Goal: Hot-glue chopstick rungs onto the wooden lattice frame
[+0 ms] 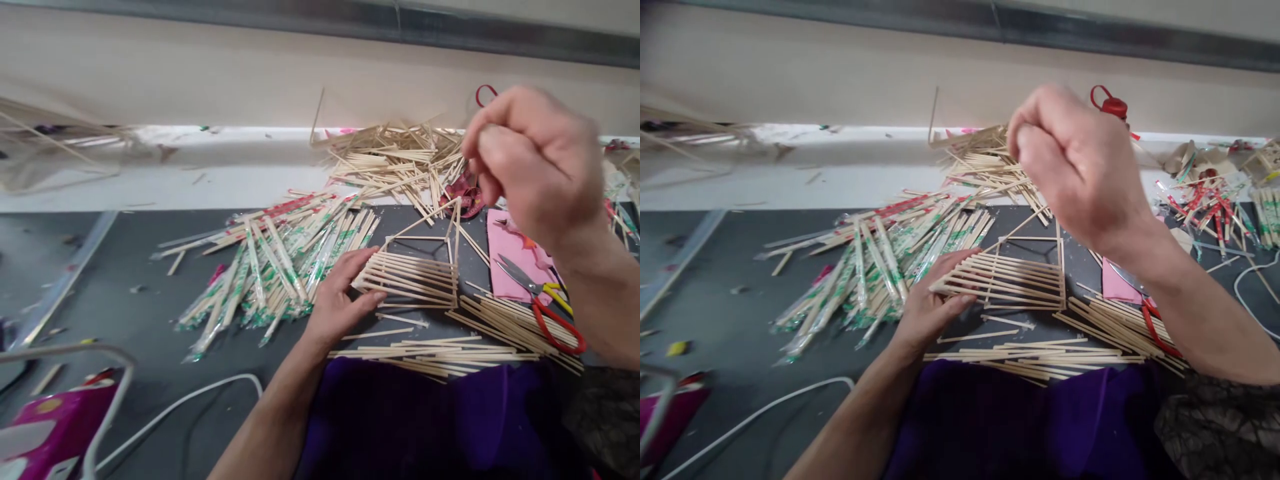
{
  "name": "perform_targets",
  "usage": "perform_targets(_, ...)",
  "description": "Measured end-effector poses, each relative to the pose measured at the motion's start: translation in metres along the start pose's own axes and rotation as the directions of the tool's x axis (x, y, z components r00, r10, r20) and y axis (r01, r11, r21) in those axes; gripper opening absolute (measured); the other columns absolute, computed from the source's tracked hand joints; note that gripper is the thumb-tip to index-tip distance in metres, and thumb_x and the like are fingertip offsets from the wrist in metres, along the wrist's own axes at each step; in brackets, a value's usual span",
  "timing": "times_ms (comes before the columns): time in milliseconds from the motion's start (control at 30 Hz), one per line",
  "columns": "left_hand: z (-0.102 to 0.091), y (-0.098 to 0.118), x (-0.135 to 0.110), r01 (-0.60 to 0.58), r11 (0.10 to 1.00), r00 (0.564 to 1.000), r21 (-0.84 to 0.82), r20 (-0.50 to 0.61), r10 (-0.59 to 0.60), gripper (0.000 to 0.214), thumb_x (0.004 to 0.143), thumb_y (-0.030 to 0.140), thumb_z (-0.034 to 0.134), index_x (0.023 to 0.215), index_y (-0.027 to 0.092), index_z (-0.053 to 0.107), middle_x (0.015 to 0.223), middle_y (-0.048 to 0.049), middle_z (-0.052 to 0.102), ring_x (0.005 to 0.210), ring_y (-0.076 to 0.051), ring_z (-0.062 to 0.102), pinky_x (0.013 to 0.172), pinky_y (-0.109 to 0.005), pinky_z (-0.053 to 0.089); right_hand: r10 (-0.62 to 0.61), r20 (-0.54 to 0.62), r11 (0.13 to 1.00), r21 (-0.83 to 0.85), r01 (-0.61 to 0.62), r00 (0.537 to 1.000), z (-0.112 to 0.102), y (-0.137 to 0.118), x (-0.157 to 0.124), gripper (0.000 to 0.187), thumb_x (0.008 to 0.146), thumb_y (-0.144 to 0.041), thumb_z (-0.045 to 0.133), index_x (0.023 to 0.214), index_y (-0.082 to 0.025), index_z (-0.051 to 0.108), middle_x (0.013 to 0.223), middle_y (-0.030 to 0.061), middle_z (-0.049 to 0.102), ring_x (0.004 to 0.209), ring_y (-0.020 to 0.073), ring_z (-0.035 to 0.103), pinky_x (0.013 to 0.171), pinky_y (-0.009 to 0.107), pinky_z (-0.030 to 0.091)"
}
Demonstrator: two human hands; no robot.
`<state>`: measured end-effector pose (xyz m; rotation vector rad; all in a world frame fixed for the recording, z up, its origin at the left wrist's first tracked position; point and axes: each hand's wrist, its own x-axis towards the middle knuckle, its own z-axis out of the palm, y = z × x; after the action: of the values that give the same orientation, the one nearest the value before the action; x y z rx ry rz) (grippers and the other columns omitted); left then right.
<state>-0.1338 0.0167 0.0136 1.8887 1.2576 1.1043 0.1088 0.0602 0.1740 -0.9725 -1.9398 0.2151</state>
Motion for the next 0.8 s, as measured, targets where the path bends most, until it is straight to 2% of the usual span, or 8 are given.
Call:
perform_targets(67, 0.0, 0.001, 0.0, -0.01, 1.0, 1.0, -0.007, -0.006, 0.01, 0.053, 0.078, 0.049, 0.063, 0.125, 0.023, 0.061, 0.125, -0.0112, 0.061, 0.12, -0.031, 0.052, 0.105, -0.046, 0.04, 0.049, 0.192, 0.998, -0.048, -0.041, 0.98, 0.009, -0.005, 0.013, 0.024, 0.089, -0.018, 0.046, 0.069, -0.017, 0.058, 0.055, -0.0039, 0.047, 0.047, 0.0092, 0.04, 0.048, 0.025, 0.03)
perform_targets(133, 0.001, 0.001, 0.001, -0.012, 1.0, 1.0, -0.007, -0.007, 0.012, 0.053, 0.078, 0.047, 0.064, 0.125, 0.023, 0.061, 0.125, -0.0111, 0.062, 0.12, -0.03, 0.053, 0.104, -0.046, 0.041, 0.081, 0.382, 0.98, -0.197, -0.005, 0.921, 0.017, -0.009, 0.02, 0.031, 0.089, -0.021, 0.046, 0.06, -0.017, 0.055, 0.052, -0.0028, 0.043, 0.048, 0.01, 0.035, 0.05, 0.028, 0.025)
perform_targets(267, 0.002, 0.0, 0.002, -0.02, 1.0, 1.0, 0.008, -0.006, 0.02, 0.053, 0.078, 0.047, 0.064, 0.124, 0.022, 0.061, 0.125, -0.0126, 0.062, 0.121, -0.031, 0.052, 0.105, -0.048, 0.04, 0.092, 0.596, 0.928, -0.342, 0.148, 0.798, 0.025, -0.012, 0.021, 0.027, 0.085, -0.018, 0.048, 0.064, -0.014, 0.064, 0.061, 0.002, 0.056, 0.059, 0.0123, 0.049, 0.058, 0.028, 0.031)
perform_targets(333, 0.002, -0.001, 0.002, -0.023, 1.0, 1.0, 0.02, 0.0, 0.023, 0.053, 0.078, 0.047, 0.064, 0.124, 0.021, 0.061, 0.125, -0.0134, 0.061, 0.121, -0.031, 0.052, 0.105, -0.049, 0.039, 0.064, 0.665, 0.918, -0.331, 0.217, 0.744, 0.024, -0.01, 0.02, 0.021, 0.081, -0.013, 0.051, 0.07, -0.015, 0.068, 0.069, 0.0029, 0.063, 0.068, 0.0137, 0.056, 0.062, 0.027, 0.034)
perform_targets(400, 0.002, -0.002, 0.001, -0.022, 0.999, 1.0, 0.027, 0.007, 0.022, 0.053, 0.079, 0.047, 0.063, 0.124, 0.02, 0.061, 0.125, -0.0141, 0.061, 0.12, -0.031, 0.052, 0.105, -0.05, 0.04, 0.043, 0.742, 0.906, -0.311, 0.286, 0.669, 0.024, -0.007, 0.02, 0.02, 0.077, -0.008, 0.053, 0.074, -0.016, 0.07, 0.073, 0.0028, 0.066, 0.075, 0.0148, 0.059, 0.065, 0.027, 0.036)
perform_targets(600, 0.003, -0.004, 0.001, -0.017, 1.0, 1.0, 0.022, 0.015, 0.017, 0.054, 0.079, 0.047, 0.062, 0.126, 0.019, 0.059, 0.126, -0.0152, 0.059, 0.12, -0.03, 0.052, 0.101, -0.047, 0.043, 0.032, 0.895, 0.799, -0.291, 0.527, 0.445, 0.037, 0.003, 0.016, 0.019, 0.073, -0.003, 0.057, 0.067, -0.017, 0.069, 0.077, 0.0072, 0.07, 0.083, 0.0195, 0.059, 0.068, 0.031, 0.041)
perform_targets(700, 0.003, -0.003, 0.001, -0.019, 1.0, 1.0, 0.015, 0.011, 0.019, 0.055, 0.079, 0.047, 0.063, 0.126, 0.02, 0.059, 0.126, -0.0146, 0.059, 0.12, -0.029, 0.051, 0.102, -0.047, 0.043, 0.118, 0.92, 0.787, -0.317, 0.53, 0.375, 0.049, 0.006, 0.012, 0.022, 0.069, 0.0, 0.058, 0.061, -0.018, 0.066, 0.074, 0.0082, 0.07, 0.078, 0.0209, 0.061, 0.066, 0.033, 0.043)
perform_targets(800, 0.002, -0.002, 0.001, -0.016, 1.0, 1.0, 0.012, 0.012, 0.016, 0.054, 0.078, 0.047, 0.064, 0.126, 0.022, 0.059, 0.126, -0.013, 0.06, 0.12, -0.029, 0.052, 0.101, -0.047, 0.043, 0.243, 0.904, 0.794, -0.394, 0.463, 0.352, 0.059, 0.01, 0.008, 0.024, 0.067, 0.0, 0.06, 0.058, -0.02, 0.066, 0.067, 0.0069, 0.069, 0.073, 0.0208, 0.063, 0.064, 0.032, 0.044)
